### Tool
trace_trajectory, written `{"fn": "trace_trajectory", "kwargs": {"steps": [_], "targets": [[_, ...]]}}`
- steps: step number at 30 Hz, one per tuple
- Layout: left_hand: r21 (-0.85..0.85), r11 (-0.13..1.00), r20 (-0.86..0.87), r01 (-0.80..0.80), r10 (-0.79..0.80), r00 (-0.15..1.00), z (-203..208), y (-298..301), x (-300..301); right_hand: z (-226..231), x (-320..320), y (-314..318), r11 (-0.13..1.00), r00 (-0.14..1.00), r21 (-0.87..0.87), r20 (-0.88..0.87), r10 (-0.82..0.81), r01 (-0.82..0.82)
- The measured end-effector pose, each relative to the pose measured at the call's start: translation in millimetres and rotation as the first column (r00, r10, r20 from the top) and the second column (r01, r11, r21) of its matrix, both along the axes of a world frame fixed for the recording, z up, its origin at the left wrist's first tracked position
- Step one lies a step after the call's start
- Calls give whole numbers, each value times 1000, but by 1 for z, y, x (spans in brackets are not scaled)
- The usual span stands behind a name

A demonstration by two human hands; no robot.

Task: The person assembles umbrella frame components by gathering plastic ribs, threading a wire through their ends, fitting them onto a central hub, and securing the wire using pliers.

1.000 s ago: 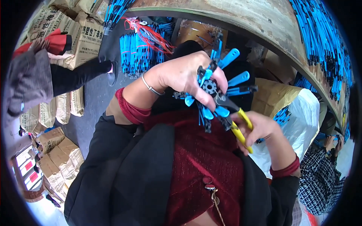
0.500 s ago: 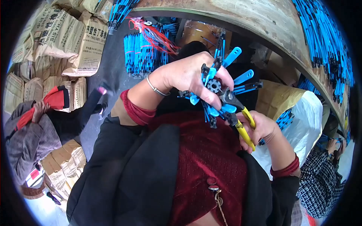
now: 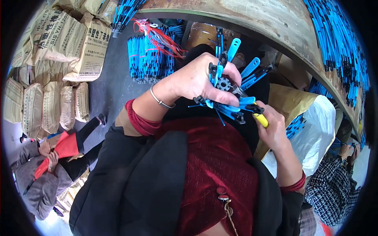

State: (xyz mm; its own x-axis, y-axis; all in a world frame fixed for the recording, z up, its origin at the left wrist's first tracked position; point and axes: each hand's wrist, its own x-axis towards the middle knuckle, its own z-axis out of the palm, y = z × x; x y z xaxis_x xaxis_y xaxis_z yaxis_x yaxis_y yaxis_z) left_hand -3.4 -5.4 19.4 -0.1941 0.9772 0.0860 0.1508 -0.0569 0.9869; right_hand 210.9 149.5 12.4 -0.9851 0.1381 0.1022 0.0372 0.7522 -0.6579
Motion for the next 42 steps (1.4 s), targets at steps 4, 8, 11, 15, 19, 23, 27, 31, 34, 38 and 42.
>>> {"fn": "trace_trajectory", "kwargs": {"steps": [4,8,11,15,19,23,27,31,34,38,42], "targets": [[22,998,-11,53,-53,999,-5,-3,-1,17,-2,10,944,964,-327,263,39,51],[21,992,-45,126,-124,991,-5,-3,1,56,-6,19,917,858,-386,500,115,102],[5,988,-63,154,-154,986,2,-2,2,69,-9,19,950,823,-304,555,121,65],[11,983,-61,183,-182,981,0,6,-5,77,-23,20,981,800,-188,594,85,35],[-8,967,-17,255,-255,967,0,3,-4,80,-25,21,986,792,-166,600,113,-15],[-84,928,13,363,-363,932,10,8,-7,78,-23,33,981,870,-71,454,191,-178],[-44,968,-9,246,-247,969,13,17,-7,81,-22,46,990,940,-5,312,137,-142],[36,999,91,19,-22,996,34,26,-34,85,-10,63,988,984,-76,130,-124,134],[5,962,30,-273,273,962,93,36,-79,89,-4,86,877,903,-223,172,-393,425],[-303,835,-13,-460,480,877,131,64,-183,84,-10,103,768,854,-377,184,-486,518],[-325,538,-251,-778,744,619,138,91,-237,74,-29,104,844,880,-254,186,-438,473]]}}
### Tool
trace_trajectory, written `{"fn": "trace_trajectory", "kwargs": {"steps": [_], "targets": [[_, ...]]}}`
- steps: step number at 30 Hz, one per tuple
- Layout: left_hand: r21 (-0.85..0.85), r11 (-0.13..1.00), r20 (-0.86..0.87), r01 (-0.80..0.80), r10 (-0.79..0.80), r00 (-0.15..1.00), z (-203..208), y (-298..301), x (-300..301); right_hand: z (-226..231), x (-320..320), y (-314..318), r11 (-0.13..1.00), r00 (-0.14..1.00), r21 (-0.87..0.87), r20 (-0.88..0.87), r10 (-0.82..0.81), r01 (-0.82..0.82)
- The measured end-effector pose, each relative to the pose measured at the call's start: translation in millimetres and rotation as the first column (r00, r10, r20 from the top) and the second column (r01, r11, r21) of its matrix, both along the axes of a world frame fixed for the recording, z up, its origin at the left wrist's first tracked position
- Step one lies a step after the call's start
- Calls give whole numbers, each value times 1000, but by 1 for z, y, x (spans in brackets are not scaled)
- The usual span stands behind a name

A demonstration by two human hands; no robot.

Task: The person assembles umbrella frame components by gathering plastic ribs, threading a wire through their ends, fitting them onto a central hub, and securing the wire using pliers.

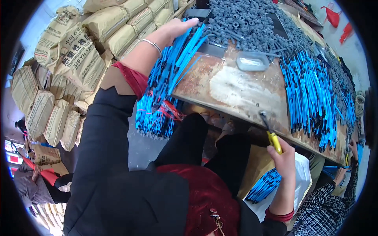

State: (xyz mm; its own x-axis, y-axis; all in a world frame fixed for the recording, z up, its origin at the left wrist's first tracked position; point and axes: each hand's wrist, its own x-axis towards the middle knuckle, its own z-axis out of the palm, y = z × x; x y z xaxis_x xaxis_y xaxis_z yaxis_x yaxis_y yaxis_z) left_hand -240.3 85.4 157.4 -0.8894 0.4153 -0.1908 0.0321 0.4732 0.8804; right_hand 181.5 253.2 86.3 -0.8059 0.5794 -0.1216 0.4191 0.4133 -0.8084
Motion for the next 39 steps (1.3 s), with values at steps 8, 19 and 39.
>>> {"fn": "trace_trajectory", "kwargs": {"steps": [8,19,39], "targets": [[-673,581,-739,458,-562,-373,-41,7,73,-5,-44,2,973,999,227,-7,50,-47],[-878,313,-344,362,-939,-23,-53,-44,40,-39,-128,17,616,999,786,21,47,-45],[-122,656,-671,744,-607,425,-118,99,207,13,-137,175,510,862,859,297,-410,-54]]}}
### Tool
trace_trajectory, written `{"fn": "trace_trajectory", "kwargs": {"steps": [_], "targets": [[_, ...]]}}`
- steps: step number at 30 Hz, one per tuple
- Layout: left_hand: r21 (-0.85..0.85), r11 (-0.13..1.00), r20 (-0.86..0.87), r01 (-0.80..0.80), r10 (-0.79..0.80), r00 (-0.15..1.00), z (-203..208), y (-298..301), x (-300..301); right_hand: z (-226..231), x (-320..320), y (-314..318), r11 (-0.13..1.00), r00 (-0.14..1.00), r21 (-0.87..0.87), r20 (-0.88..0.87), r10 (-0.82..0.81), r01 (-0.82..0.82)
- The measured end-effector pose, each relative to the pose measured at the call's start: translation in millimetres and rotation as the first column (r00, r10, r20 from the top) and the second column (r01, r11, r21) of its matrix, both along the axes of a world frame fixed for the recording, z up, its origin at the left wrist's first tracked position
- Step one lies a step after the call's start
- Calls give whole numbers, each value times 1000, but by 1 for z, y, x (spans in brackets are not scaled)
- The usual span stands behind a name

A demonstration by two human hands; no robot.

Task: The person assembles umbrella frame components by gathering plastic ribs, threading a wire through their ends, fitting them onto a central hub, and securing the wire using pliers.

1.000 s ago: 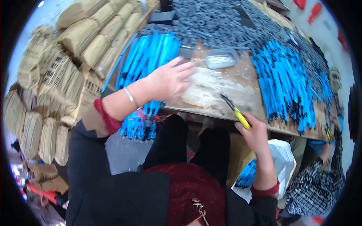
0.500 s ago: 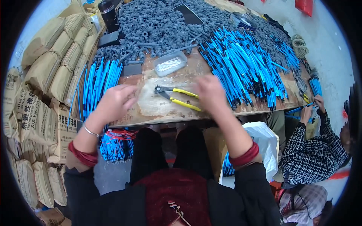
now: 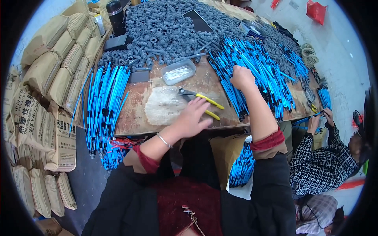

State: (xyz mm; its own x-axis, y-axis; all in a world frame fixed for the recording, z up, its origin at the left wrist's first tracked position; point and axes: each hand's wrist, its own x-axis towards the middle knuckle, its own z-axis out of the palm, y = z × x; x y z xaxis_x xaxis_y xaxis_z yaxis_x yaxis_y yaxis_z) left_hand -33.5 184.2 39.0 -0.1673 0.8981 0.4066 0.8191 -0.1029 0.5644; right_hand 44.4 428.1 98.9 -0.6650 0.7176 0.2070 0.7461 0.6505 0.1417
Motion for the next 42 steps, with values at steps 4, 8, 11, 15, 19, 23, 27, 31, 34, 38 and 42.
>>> {"fn": "trace_trajectory", "kwargs": {"steps": [4,8,11,15,19,23,27,31,34,38,42], "targets": [[-4,1000,696,13,-7,718,-3,11,-24,32,3,-34,996,981,-54,-185,55,-66],[47,995,996,-90,-40,74,-7,9,-56,78,13,-90,879,829,-342,-550,98,-331],[197,976,934,-90,-215,-284,14,4,-66,74,21,-129,570,674,-480,-714,188,-667],[442,897,831,18,-402,-385,33,2,-61,49,18,-150,655,705,-427,-669,235,-623],[440,893,825,-92,-443,-352,37,-2,-55,39,11,-159,719,645,-316,-727,235,-619],[540,842,768,2,-491,-411,30,-6,-68,43,4,-164,446,681,-624,-731,-41,-642],[605,790,756,100,-529,-385,37,-14,-65,50,12,-164,281,694,-684,-716,-79,-673],[544,829,749,-134,-551,-369,63,-21,-46,46,3,-170,610,604,-387,-773,194,-692],[775,632,597,-11,-738,-313,48,-11,-55,46,1,-173,611,596,-405,-791,139,-680],[739,668,595,86,-588,-547,60,-18,-55,44,9,-166,347,689,-683,-714,-127,-643],[476,846,847,240,-367,-384,57,-32,-60,37,20,-170,398,630,-505,-711,311,-766]]}}
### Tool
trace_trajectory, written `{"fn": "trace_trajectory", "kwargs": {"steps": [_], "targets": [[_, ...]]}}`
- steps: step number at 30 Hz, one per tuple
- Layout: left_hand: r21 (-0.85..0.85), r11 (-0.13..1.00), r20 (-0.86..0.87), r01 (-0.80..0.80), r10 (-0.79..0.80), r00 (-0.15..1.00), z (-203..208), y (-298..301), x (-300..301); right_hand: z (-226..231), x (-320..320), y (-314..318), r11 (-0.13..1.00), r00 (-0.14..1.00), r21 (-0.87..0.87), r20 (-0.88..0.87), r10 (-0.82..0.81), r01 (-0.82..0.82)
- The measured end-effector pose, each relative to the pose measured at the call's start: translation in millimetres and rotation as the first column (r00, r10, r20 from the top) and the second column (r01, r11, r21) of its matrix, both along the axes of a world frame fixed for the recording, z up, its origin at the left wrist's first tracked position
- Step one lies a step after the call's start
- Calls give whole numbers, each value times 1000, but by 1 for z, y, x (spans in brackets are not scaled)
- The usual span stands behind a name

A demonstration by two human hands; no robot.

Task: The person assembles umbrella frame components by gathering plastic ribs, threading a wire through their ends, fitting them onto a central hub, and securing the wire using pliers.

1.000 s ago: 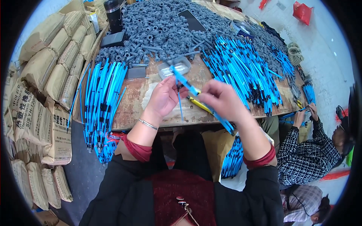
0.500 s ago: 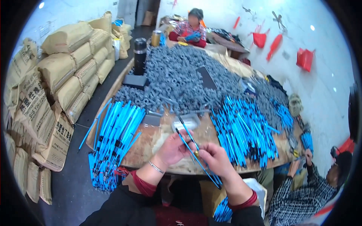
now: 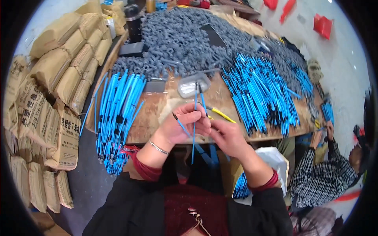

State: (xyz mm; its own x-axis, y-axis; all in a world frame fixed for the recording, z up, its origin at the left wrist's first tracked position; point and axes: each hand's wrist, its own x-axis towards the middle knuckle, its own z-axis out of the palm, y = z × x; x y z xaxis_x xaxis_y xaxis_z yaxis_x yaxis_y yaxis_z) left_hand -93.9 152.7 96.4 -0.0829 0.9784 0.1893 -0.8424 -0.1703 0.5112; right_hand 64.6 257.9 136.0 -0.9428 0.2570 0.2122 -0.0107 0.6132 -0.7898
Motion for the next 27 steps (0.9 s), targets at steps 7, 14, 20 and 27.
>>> {"fn": "trace_trajectory", "kwargs": {"steps": [7,14,20,27], "targets": [[-305,951,-186,49,-110,976,-54,-3,-2,-3,-24,170,445,759,716,-181,-626,538],[-138,989,32,50,-47,998,-69,-5,-3,-35,-42,245,248,507,873,1,-862,419],[-183,976,-20,-122,120,993,-66,-3,6,-18,-48,244,344,465,818,108,-879,461],[-218,970,28,-105,113,993,-73,-3,0,56,-18,189,281,636,740,-247,-731,611]]}}
